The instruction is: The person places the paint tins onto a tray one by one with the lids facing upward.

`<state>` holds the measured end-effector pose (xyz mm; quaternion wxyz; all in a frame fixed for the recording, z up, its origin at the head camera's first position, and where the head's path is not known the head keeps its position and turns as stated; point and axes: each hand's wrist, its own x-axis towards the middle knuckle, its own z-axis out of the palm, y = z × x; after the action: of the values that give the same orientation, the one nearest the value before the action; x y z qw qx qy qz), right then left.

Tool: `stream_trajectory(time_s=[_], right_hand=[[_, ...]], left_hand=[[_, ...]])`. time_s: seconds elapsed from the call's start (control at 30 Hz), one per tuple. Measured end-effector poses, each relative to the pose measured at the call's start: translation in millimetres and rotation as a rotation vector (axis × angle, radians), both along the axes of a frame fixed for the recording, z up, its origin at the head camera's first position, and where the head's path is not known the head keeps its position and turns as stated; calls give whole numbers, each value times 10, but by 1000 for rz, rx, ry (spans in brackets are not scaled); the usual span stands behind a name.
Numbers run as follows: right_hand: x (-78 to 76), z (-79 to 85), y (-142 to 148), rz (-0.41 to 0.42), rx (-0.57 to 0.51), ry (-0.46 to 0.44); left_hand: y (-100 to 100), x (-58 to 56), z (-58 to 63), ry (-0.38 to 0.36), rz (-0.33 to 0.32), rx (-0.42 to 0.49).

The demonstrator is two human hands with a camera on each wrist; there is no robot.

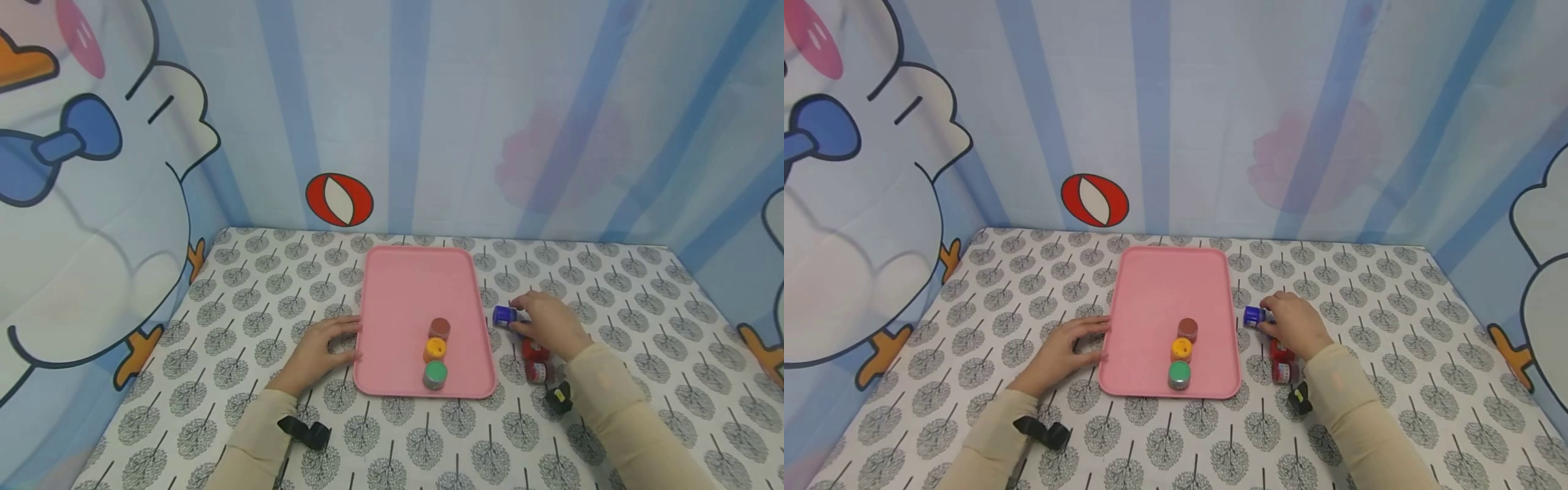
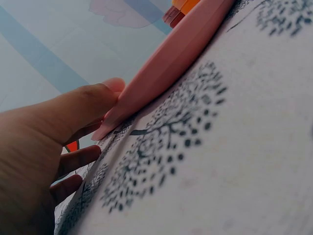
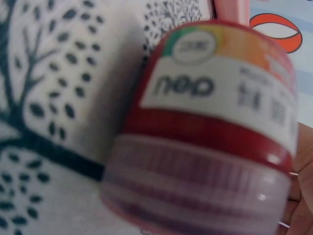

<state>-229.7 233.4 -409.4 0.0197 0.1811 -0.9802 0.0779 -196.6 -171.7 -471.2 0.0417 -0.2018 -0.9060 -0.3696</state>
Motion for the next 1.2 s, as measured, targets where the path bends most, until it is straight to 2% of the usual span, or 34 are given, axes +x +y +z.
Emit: stream_trajectory(time_s=[0.33,0.9,1.2], right_hand=[[-41,-36,-9,-11,-15,-50],[-58,-64,-14,-19,-27,-77],[-48,-24,-41,-16,-46,-82]], left_hand=[[-2,-7,0,4,-4,-8],[13,8,4,3,-14,4],[1,-8,-19,-7,0,-4]])
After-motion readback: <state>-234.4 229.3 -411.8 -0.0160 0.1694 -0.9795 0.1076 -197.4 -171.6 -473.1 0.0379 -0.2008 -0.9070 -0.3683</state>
